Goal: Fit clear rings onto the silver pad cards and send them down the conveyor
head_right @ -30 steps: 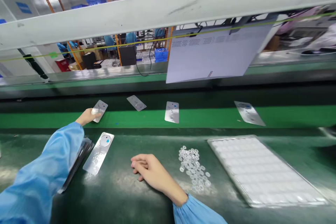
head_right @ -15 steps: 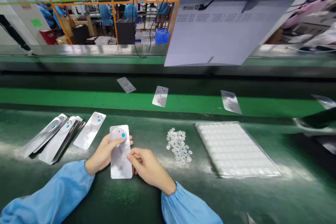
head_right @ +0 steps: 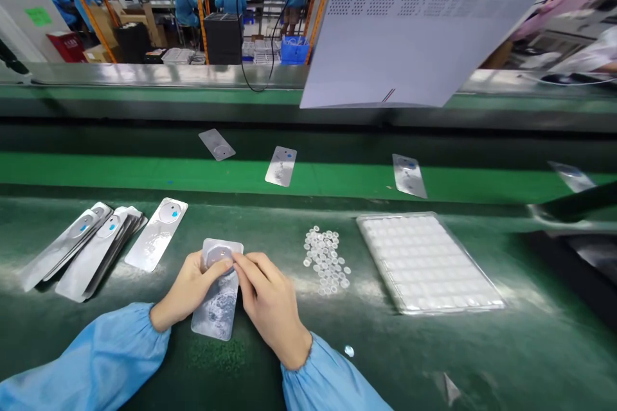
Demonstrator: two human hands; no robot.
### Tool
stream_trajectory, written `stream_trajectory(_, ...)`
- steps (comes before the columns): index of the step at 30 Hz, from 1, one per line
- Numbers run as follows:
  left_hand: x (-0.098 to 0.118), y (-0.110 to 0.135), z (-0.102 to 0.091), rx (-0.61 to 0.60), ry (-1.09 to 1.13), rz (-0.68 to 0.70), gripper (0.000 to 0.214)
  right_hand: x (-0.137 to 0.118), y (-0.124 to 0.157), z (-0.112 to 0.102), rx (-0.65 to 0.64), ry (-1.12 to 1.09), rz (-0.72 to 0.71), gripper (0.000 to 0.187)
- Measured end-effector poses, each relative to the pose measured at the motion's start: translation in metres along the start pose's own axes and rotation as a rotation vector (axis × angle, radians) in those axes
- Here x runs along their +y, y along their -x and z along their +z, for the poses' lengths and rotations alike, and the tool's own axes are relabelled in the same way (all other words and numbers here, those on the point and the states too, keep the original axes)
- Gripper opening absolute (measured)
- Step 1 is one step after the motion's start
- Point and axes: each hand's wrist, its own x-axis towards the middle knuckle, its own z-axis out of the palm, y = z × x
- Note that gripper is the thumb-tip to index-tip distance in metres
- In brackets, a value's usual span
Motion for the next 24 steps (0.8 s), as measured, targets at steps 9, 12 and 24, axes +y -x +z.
stream_trajectory(9, -0.003, 0.003, -0.005, -0.068, -0.022, 0.01, 0.046, -0.004, -0.004, -0.004, 0.03, 0.162, -0.075, 0.021)
stream_trajectory(12, -0.004, 0.004, -0.005, -0.077, -0.028, 0.006, 0.045, -0.005, -0.005, -0.004, 0.012, 0.174, -0.089, 0.021)
stream_trajectory(24, -0.006, 0.005, -0.006, -0.052, 0.051, -0.012, 0.048, 0.016, 0.001, -0.003, -0.027, 0.263, -0.372, 0.025)
